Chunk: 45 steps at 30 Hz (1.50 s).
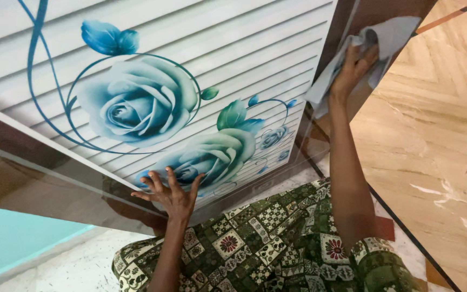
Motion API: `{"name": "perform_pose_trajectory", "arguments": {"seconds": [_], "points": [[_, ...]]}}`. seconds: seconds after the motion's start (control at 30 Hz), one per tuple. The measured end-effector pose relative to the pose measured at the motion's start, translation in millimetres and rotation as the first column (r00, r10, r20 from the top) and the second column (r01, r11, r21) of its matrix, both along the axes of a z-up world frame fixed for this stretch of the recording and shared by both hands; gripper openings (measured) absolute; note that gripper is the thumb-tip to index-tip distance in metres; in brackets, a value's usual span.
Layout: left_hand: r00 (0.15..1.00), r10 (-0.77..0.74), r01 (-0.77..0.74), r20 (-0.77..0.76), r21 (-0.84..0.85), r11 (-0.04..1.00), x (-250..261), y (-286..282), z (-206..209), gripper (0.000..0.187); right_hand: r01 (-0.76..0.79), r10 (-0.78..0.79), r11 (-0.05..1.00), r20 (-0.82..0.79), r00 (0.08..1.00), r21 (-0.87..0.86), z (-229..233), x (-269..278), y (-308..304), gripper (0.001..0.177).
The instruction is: The person wipes the floral patterned door of a wardrobe with a grey cloth while sitting on the floor.
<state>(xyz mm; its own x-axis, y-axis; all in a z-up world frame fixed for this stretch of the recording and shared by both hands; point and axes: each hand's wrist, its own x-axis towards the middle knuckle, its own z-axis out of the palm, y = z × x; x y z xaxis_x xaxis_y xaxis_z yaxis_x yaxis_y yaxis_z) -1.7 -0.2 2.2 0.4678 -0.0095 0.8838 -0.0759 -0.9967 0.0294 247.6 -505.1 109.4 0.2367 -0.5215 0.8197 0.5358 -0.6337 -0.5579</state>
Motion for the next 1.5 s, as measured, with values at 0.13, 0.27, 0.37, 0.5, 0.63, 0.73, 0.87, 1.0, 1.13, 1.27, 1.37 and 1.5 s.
{"name": "perform_pose_trajectory", "arguments": {"seconds": [0.13,0.27,0.37,0.5,0.63,0.73,0.87,1.0,1.13,1.27,1.37,1.5], "points": [[1.0,-0.011,0.011,0.009,-0.002,1.0,0.0,-0.7,1.1,0.124,0.033,-0.009,0.992,-0.192,0.981,0.123,-60.2,16.2,-35.2,0.051],[1.0,-0.018,0.018,0.001,-0.007,1.0,-0.2,-1.3,-0.1,0.124,0.014,0.103,0.961,-0.403,0.909,0.277,-97.9,6.0,-46.1,0.052],[1.0,-0.021,0.021,0.011,-0.006,1.0,0.5,-0.5,-1.5,0.123,0.004,0.149,0.947,-0.448,0.882,0.322,-102.8,3.7,-41.0,0.053],[0.999,-0.043,0.043,0.009,-0.024,0.999,1.1,0.2,-3.3,0.122,0.009,0.063,0.965,-0.266,0.962,0.261,-81.1,14.7,-13.8,0.054],[0.999,-0.028,0.029,0.015,-0.012,1.0,1.2,0.5,-4.2,0.122,-0.02,0.03,0.992,-0.085,0.996,0.123,-42.4,1.5,33.7,0.055],[1.0,-0.022,0.022,0.007,-0.017,1.0,1.6,-0.3,-3.0,0.123,-0.062,0.061,0.997,-0.026,0.998,-0.034,-11.5,-26.7,80.9,0.056],[0.999,-0.046,0.046,0.014,-0.02,0.999,0.2,-2.2,1.7,0.122,-0.12,0.126,0.958,0.006,0.992,-0.26,30.6,-61.9,147.4,0.057],[0.999,-0.035,0.035,-0.001,-0.011,0.999,-3.1,-4.1,7.5,0.12,-0.187,0.209,0.861,-0.008,0.978,-0.473,57.5,-101.6,213.7,0.058],[0.999,-0.054,0.054,-0.001,-0.022,0.998,-6.3,-6.3,12.1,0.118,-0.244,0.283,0.709,-0.05,0.958,-0.662,67.9,-132.4,259.4,0.059],[0.999,-0.052,0.052,-0.011,-0.021,0.998,-7.2,-4.8,13.2,0.116,-0.262,0.33,0.508,-0.095,0.939,-0.821,73.0,-131.8,257.2,0.06],[0.998,-0.059,0.058,-0.015,-0.033,0.998,-8.6,-3.9,12.4,0.113,-0.729,0.349,0.679,-0.835,0.425,-0.088,84.3,-113.2,210.0,0.055],[0.998,-0.062,0.062,-0.018,-0.046,0.997,-8.8,-5.6,13.3,0.108,-0.134,0.174,0.805,0.013,0.985,-0.579,100.4,-72.3,123.7,0.061]]}}
